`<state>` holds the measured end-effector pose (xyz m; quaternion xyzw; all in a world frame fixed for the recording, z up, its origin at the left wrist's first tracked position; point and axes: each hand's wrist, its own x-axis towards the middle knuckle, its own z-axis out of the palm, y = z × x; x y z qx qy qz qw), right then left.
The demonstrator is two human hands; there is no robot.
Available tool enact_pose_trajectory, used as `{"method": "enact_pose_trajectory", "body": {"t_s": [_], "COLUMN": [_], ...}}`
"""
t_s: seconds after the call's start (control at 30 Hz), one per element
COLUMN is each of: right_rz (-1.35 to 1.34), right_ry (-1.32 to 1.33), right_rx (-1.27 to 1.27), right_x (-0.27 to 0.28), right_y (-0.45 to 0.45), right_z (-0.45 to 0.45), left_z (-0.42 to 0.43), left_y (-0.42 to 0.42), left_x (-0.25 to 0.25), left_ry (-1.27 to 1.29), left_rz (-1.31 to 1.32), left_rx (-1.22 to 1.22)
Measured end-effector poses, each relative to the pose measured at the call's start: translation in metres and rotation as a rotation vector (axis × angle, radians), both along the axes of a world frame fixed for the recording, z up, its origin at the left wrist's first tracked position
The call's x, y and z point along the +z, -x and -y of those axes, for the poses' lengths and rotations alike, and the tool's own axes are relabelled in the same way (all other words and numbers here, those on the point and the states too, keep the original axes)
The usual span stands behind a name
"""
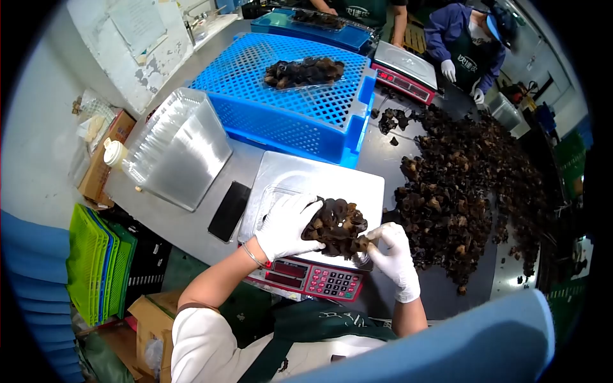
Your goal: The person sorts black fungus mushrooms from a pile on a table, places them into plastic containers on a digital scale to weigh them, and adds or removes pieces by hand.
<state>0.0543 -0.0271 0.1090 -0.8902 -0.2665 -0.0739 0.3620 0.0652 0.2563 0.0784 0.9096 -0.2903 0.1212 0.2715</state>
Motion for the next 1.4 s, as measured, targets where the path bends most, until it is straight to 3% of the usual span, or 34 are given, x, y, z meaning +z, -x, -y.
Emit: {"method": "enact_pose_trajectory", "body": {"t_s": [0.1, 0.23, 0.37, 0.43, 0.57, 0.63, 0.7, 0.77, 0.9, 0.97, 1.03, 1.1, 1.13, 1.2, 1.3, 1.4], "right_rz": [0.029, 0.130, -0.084, -0.124, -0.190, -0.224, -0.364, -0.254, -0.147, -0.073, -0.289, -0.221, -0.176, -0.392, -0.700, -0.602], "right_ry": [-0.115, 0.073, 0.021, 0.010, -0.017, -0.049, -0.248, -0.228, -0.130, -0.040, -0.283, -0.326, -0.217, -0.073, -0.143, -0.110], "right_rx": [-0.126, -0.431, -0.488, -0.468, -0.384, -0.341, -0.338, -0.288, -0.303, -0.245, -0.210, -0.231, -0.262, -0.300, -0.156, -0.160], "right_x": [0.000, -0.001, -0.008, -0.015, -0.032, -0.031, -0.028, -0.028, -0.055, -0.049, -0.045, -0.042, -0.033, -0.015, 0.001, -0.029], "right_y": [-0.007, -0.012, -0.005, 0.000, 0.001, -0.001, -0.009, -0.022, -0.059, -0.072, -0.080, -0.072, -0.065, -0.043, -0.008, -0.005], "right_z": [0.018, 0.048, 0.064, 0.067, 0.068, 0.059, 0.047, 0.032, 0.006, -0.009, -0.014, -0.015, -0.013, 0.004, 0.009, 0.009], "left_z": [-0.001, -0.003, -0.015, -0.027, -0.051, -0.068, -0.076, -0.079, -0.065, -0.069, -0.073, -0.076, -0.076, -0.079, -0.078, -0.076], "left_y": [-0.002, -0.003, -0.003, 0.000, 0.015, 0.024, 0.036, 0.049, 0.063, 0.066, 0.067, 0.067, 0.067, 0.066, 0.059, 0.045], "left_x": [-0.003, 0.001, 0.024, 0.041, 0.058, 0.051, 0.042, 0.034, 0.033, 0.014, 0.001, -0.008, -0.006, 0.001, 0.002, -0.002], "left_ry": [0.028, 0.024, 0.009, 0.030, 0.335, 0.351, 0.340, 0.307, 0.216, 0.316, 0.415, 0.487, 0.600, 0.728, 0.823, 0.874], "left_rz": [-0.015, -0.088, -0.058, -0.061, -0.233, -0.197, -0.133, -0.345, -0.613, -0.575, -0.587, -0.623, -0.702, -0.821, -0.932, -0.892], "left_rx": [-0.012, -0.011, -0.041, -0.017, 0.197, 0.351, 0.463, 0.537, 0.500, 0.502, 0.498, 0.481, 0.470, 0.431, 0.389, 0.344]}}
